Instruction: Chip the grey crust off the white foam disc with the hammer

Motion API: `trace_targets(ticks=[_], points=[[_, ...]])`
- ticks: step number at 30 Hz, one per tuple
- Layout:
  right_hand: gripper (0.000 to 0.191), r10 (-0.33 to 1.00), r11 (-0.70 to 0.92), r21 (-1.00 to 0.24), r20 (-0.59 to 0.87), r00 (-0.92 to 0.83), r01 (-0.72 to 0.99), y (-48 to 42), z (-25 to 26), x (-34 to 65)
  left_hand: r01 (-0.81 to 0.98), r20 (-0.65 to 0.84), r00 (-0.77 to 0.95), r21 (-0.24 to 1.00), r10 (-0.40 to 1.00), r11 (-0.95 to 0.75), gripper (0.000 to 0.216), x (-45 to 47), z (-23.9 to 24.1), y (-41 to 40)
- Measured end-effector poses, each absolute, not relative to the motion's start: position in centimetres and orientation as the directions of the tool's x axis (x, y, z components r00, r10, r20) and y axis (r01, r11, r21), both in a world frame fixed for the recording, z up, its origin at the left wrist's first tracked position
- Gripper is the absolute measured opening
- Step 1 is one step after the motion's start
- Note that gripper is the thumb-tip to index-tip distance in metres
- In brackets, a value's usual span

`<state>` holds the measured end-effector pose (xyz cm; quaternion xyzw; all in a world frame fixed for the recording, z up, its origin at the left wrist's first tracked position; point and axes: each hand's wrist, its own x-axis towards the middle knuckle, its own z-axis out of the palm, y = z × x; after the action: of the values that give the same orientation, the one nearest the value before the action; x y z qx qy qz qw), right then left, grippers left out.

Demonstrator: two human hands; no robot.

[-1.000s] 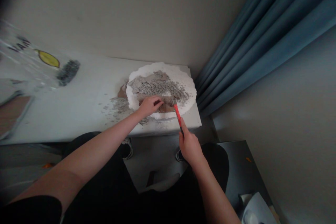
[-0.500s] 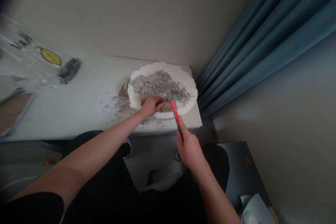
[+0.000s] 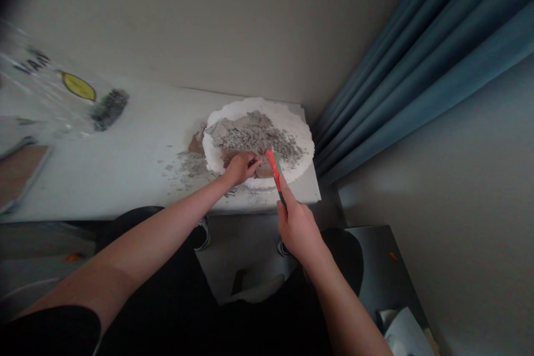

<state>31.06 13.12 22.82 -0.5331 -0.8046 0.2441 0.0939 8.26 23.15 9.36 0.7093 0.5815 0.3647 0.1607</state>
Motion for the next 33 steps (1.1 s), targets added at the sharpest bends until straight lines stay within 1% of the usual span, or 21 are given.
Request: trace_targets(ticks=[6,11,15,19,24,27,29,33], points=[[0.063,0.904,0.33,-0.469,-0.092,-0.417,0.819,13.03,22.93,30.91,0.707,0.336,0.069,0.648,0.939,-0.283,0.025,8.32,9.33,23.07],[0.063,0.901,0.335,-0.442,-0.107,-0.42,0.832,13.12,22.97,30.84,0.699,0.343,0.069,0.653,0.937,-0.291,0.022,8.38,9.22,23.06],[0.065,0.907,0.344,-0.435,-0.074,-0.414,0.832,13.12,22.96,30.85,0.711,0.317,0.058,0.653,0.947,-0.262,0.023,8.4,9.19,23.08],[0.063,0.902,0.349,-0.418,-0.094,-0.422,0.839,12.9,22.92,30.91,0.693,0.325,0.067,0.665,0.943,-0.278,0.021,8.33,9.13,23.07],[0.065,0.911,0.355,-0.412,-0.051,-0.41,0.839,12.71,23.16,30.95,0.693,0.337,0.077,0.658,0.938,-0.293,0.023,8.34,9.34,22.9],[0.064,0.901,0.355,-0.398,-0.098,-0.423,0.846,12.85,22.94,30.82,0.691,0.323,0.084,0.663,0.943,-0.289,0.022,8.37,9.45,22.86],[0.065,0.9,0.345,-0.41,-0.111,-0.422,0.844,12.95,22.93,30.76,0.691,0.315,0.091,0.663,0.945,-0.288,0.02,8.37,9.41,22.86],[0.066,0.918,0.327,-0.454,-0.055,-0.392,0.829,12.91,23.22,30.87,0.714,0.327,0.099,0.634,0.94,-0.296,0.021,8.37,9.2,22.89]])
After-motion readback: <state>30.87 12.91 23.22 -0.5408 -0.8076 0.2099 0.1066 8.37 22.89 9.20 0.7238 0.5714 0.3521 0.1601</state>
